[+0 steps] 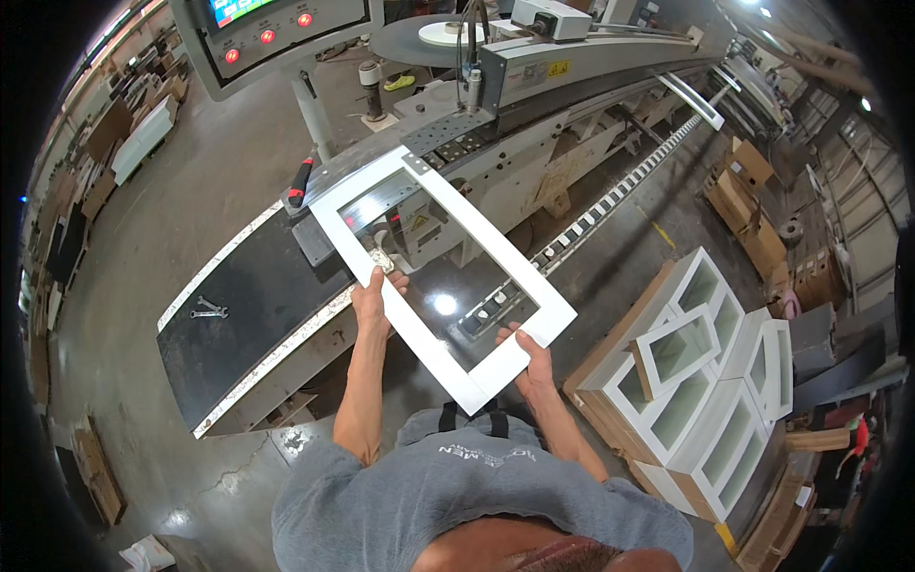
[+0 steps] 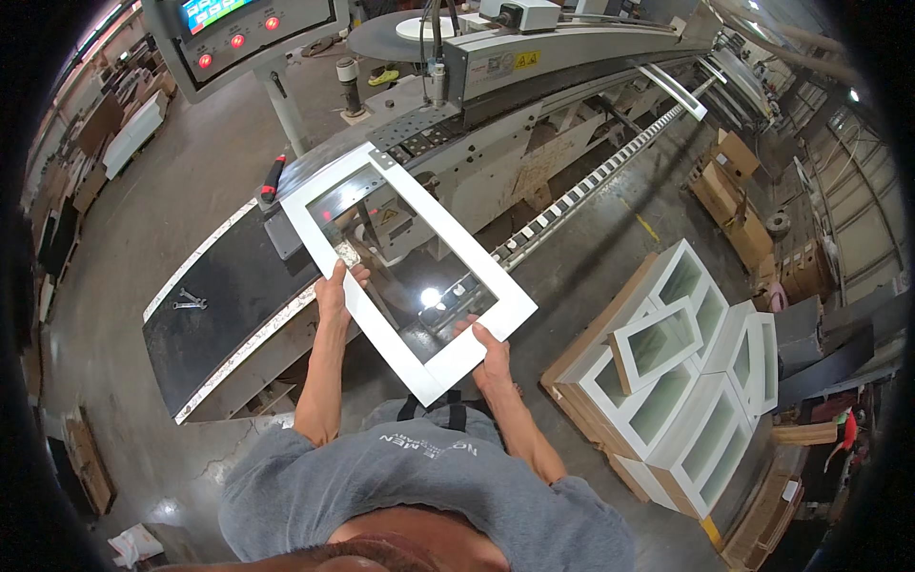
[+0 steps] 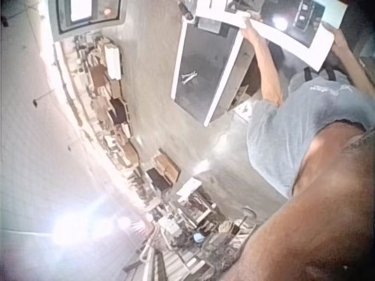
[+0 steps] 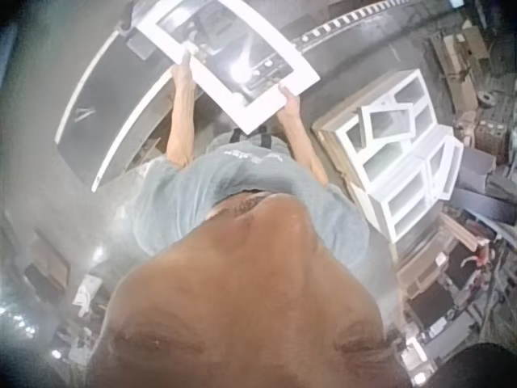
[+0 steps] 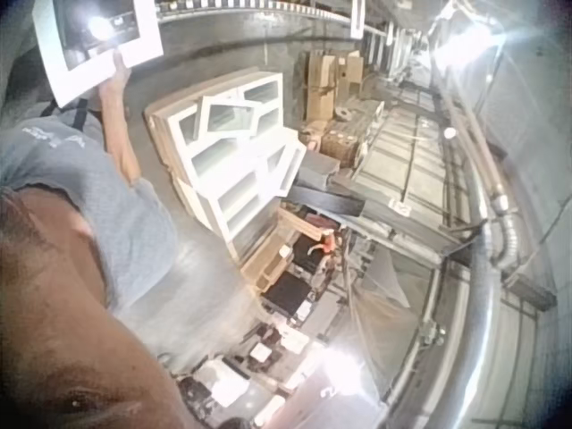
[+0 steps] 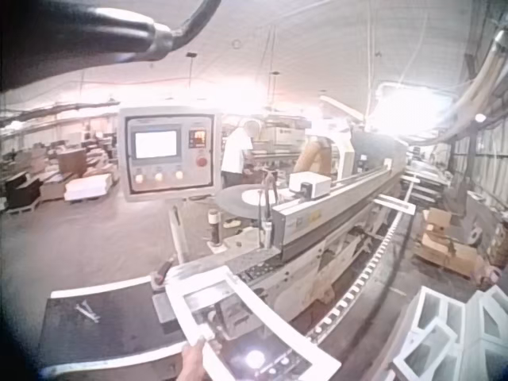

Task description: The person repeatedly picks up white window frames from a stack, places them on a machine table, and returns them to the stack. The person handles the frames by hand without using tools.

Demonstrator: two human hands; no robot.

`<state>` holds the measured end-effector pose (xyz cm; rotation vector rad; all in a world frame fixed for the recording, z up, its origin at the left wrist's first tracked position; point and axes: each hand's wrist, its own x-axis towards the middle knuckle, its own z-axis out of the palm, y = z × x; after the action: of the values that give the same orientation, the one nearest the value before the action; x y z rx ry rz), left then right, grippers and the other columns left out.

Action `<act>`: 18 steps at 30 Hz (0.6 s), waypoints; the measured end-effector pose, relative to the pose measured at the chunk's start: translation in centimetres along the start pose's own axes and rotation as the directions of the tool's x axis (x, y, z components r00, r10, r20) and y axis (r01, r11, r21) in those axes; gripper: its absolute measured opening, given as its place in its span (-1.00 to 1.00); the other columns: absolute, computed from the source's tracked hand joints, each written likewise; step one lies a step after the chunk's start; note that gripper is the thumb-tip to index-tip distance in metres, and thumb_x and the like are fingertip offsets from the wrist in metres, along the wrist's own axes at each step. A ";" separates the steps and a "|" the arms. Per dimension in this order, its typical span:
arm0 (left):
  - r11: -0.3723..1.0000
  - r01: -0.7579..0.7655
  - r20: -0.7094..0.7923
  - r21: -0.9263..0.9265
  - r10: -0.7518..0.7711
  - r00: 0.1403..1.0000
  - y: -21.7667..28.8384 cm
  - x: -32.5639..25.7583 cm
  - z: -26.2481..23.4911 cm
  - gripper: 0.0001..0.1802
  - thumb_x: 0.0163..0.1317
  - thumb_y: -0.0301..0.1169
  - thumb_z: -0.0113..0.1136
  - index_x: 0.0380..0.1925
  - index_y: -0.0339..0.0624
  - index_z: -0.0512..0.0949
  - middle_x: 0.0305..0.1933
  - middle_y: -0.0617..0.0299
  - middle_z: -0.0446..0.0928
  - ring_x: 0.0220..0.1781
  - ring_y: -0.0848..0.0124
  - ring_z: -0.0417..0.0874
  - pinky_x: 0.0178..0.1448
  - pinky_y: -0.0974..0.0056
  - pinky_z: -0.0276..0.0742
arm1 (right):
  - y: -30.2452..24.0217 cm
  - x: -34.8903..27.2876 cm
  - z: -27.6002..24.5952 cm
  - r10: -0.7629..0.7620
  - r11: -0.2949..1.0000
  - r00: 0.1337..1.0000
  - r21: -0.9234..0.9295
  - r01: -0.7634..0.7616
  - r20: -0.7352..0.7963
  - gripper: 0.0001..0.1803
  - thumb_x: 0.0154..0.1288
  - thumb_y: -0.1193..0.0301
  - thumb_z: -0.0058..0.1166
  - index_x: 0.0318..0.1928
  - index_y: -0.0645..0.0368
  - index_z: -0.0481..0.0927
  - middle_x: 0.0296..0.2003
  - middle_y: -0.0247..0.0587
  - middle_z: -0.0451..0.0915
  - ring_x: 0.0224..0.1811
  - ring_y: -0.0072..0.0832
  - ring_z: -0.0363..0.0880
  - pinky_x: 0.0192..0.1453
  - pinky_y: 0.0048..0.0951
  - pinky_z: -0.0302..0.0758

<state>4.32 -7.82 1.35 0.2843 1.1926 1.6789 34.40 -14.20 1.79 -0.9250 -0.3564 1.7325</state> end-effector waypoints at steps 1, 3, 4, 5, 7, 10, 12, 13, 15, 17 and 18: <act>1.000 0.005 0.004 0.001 -0.005 1.000 -0.1 0.1 0.2 -0.61 0.37 -0.32 0.09 -0.03 -0.49 0.34 -0.13 -0.26 0.57 -0.20 -0.01 0.70 -0.33 0.16 0.67 | 0.0 0.1 -0.1 -0.006 1.000 1.000 0.002 0.006 -0.008 -0.57 0.19 0.43 0.17 0.04 0.40 0.47 -0.16 0.07 0.63 -0.14 -0.20 0.64 0.04 -0.20 0.60; 1.000 -0.011 -0.007 -0.020 0.011 1.000 -0.1 0.0 0.0 -0.63 0.37 -0.32 0.09 -0.08 -0.48 0.34 -0.13 -0.27 0.56 -0.21 -0.02 0.69 -0.32 0.15 0.67 | 0.2 0.3 -0.3 -0.012 1.000 1.000 -0.004 0.012 0.004 -0.57 0.19 0.43 0.17 0.04 0.40 0.47 -0.16 0.07 0.63 -0.14 -0.20 0.64 0.04 -0.19 0.60; 0.999 0.006 -0.021 -0.033 -0.006 1.000 -0.1 0.1 -0.3 -0.65 0.37 -0.33 0.09 -0.09 -0.47 0.35 -0.13 -0.28 0.56 -0.21 -0.02 0.69 -0.32 0.15 0.67 | 0.3 0.5 -0.3 -0.011 1.000 1.000 -0.011 0.011 0.023 -0.57 0.19 0.43 0.16 0.04 0.39 0.47 -0.16 0.07 0.62 -0.13 -0.20 0.64 0.04 -0.19 0.59; 1.000 0.005 -0.024 -0.020 -0.006 1.000 0.0 0.2 -0.5 -0.67 0.38 -0.34 0.08 -0.10 -0.45 0.35 -0.12 -0.30 0.55 -0.20 -0.02 0.69 -0.31 0.14 0.67 | 0.1 0.3 0.1 -0.008 1.000 1.000 -0.018 0.009 0.018 -0.57 0.19 0.43 0.16 0.03 0.39 0.47 -0.16 0.07 0.62 -0.13 -0.20 0.64 0.04 -0.19 0.59; 1.000 -0.001 -0.022 -0.006 0.001 1.000 -0.1 0.3 -0.4 -0.58 0.36 -0.34 0.10 0.00 -0.53 0.31 -0.12 -0.28 0.56 -0.23 0.01 0.70 -0.30 0.13 0.68 | -0.2 0.0 0.5 -0.016 1.000 1.000 -0.021 0.016 0.011 -0.58 0.19 0.42 0.16 0.03 0.39 0.48 -0.16 0.07 0.62 -0.13 -0.20 0.63 0.04 -0.19 0.59; 1.000 0.006 -0.023 0.003 -0.006 1.000 -0.1 0.3 -0.2 -0.57 0.36 -0.33 0.09 0.00 -0.54 0.31 -0.11 -0.30 0.56 -0.22 0.01 0.70 -0.30 0.13 0.68 | -0.3 0.1 0.4 -0.023 0.999 1.000 -0.028 0.023 0.003 -0.57 0.18 0.42 0.17 0.02 0.39 0.48 -0.17 0.07 0.63 -0.14 -0.20 0.63 0.03 -0.19 0.58; 1.000 0.004 -0.010 -0.008 -0.004 1.000 -0.1 0.4 -0.4 -0.56 0.36 -0.34 0.09 0.01 -0.55 0.30 -0.11 -0.30 0.55 -0.21 0.00 0.70 -0.30 0.13 0.68 | -0.3 0.0 0.5 -0.019 0.999 1.000 -0.029 0.019 0.003 -0.57 0.17 0.42 0.17 0.02 0.39 0.48 -0.18 0.06 0.63 -0.14 -0.20 0.64 0.03 -0.19 0.59; 1.000 0.000 -0.003 -0.022 0.000 1.000 0.0 0.2 -0.4 -0.56 0.36 -0.34 0.08 0.01 -0.55 0.29 -0.11 -0.31 0.55 -0.20 -0.01 0.69 -0.30 0.13 0.68 | -0.2 0.1 0.5 -0.016 1.000 1.000 -0.023 0.016 0.002 -0.57 0.17 0.42 0.17 0.02 0.39 0.48 -0.19 0.06 0.63 -0.14 -0.19 0.64 0.03 -0.20 0.59; 1.000 0.002 -0.020 -0.022 -0.003 1.000 0.1 0.1 -0.2 -0.57 0.38 -0.36 0.07 0.02 -0.55 0.28 -0.11 -0.31 0.55 -0.20 -0.03 0.69 -0.31 0.14 0.68 | -0.1 0.3 0.3 -0.003 1.000 1.000 -0.015 0.003 0.004 -0.57 0.17 0.42 0.17 0.02 0.40 0.48 -0.19 0.05 0.63 -0.15 -0.19 0.64 0.02 -0.20 0.59; 1.000 -0.004 -0.028 0.003 0.004 1.000 0.1 0.1 0.2 -0.59 0.37 -0.34 0.08 0.00 -0.51 0.30 -0.13 -0.28 0.56 -0.23 0.01 0.70 -0.32 0.16 0.68 | -0.3 0.1 0.5 0.004 1.000 1.000 -0.017 -0.005 -0.027 -0.58 0.17 0.42 0.17 0.01 0.40 0.48 -0.20 0.05 0.64 -0.16 -0.19 0.64 0.01 -0.21 0.59; 1.000 -0.005 -0.022 0.016 0.005 1.000 0.0 0.3 0.0 -0.59 0.36 -0.34 0.10 0.00 -0.49 0.30 -0.14 -0.26 0.56 -0.24 0.03 0.70 -0.33 0.16 0.68 | -0.3 0.0 0.6 0.008 1.000 0.999 -0.021 -0.009 -0.041 -0.58 0.17 0.42 0.17 0.01 0.40 0.48 -0.20 0.05 0.64 -0.16 -0.19 0.64 0.00 -0.21 0.60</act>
<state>4.17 -7.59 1.20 0.2797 1.2225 1.6816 34.18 -13.98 2.37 -0.9765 -0.3449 1.7177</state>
